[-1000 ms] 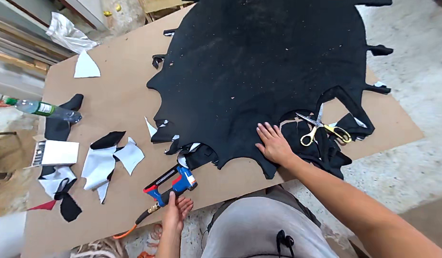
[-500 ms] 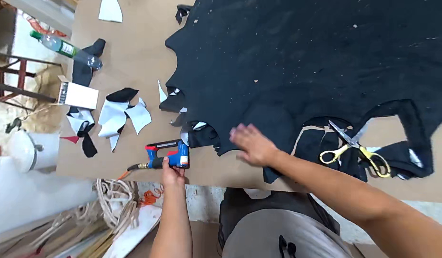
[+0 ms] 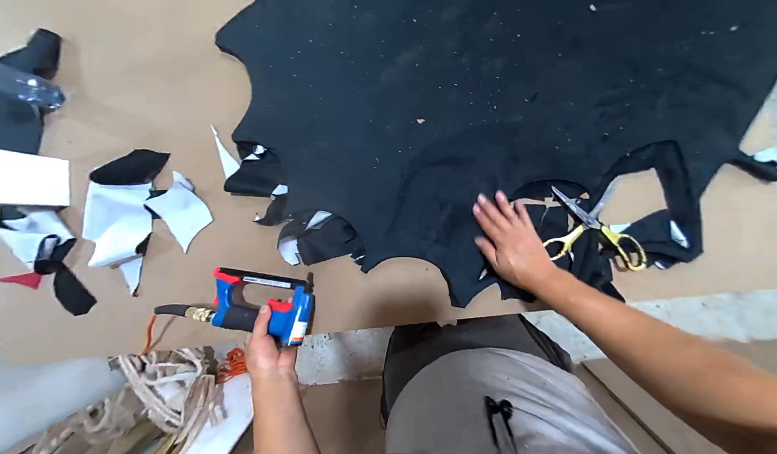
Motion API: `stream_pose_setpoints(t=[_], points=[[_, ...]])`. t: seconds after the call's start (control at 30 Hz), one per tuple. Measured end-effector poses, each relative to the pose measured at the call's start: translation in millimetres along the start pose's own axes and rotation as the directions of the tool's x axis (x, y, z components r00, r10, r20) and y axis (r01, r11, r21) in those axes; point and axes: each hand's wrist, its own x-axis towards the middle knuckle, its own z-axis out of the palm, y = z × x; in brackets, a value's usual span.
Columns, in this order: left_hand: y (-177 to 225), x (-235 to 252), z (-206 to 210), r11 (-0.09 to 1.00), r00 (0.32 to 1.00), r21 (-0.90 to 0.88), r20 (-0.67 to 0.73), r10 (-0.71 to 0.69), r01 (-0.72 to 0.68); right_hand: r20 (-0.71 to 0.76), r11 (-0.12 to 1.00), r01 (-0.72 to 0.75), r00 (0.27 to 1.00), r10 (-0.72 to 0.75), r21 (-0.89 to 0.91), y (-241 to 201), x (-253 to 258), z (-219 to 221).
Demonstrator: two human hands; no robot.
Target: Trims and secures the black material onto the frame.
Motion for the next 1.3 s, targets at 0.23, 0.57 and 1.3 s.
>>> stream_pose_setpoints(t=[0.23,0.57,1.3], points=[[67,-54,51,0.905,0.654,0.052,0.708,0.265,-0.423,-0.043,0.983,-0.109,0.992,0.116,0.147,-93,-113,36],[41,-70,209,0.625,0.231,0.154,0.972,0.043,-0.765,-0.158,0.856,-0.424,0.862,0.481,0.295,-123,-124,36],[-18,-91,113,0.703,0.652,0.625,0.695,-0.303,-0.34,0.156,0.372,-0.919,0.352,0.923,-0.129,19,-76,-88]])
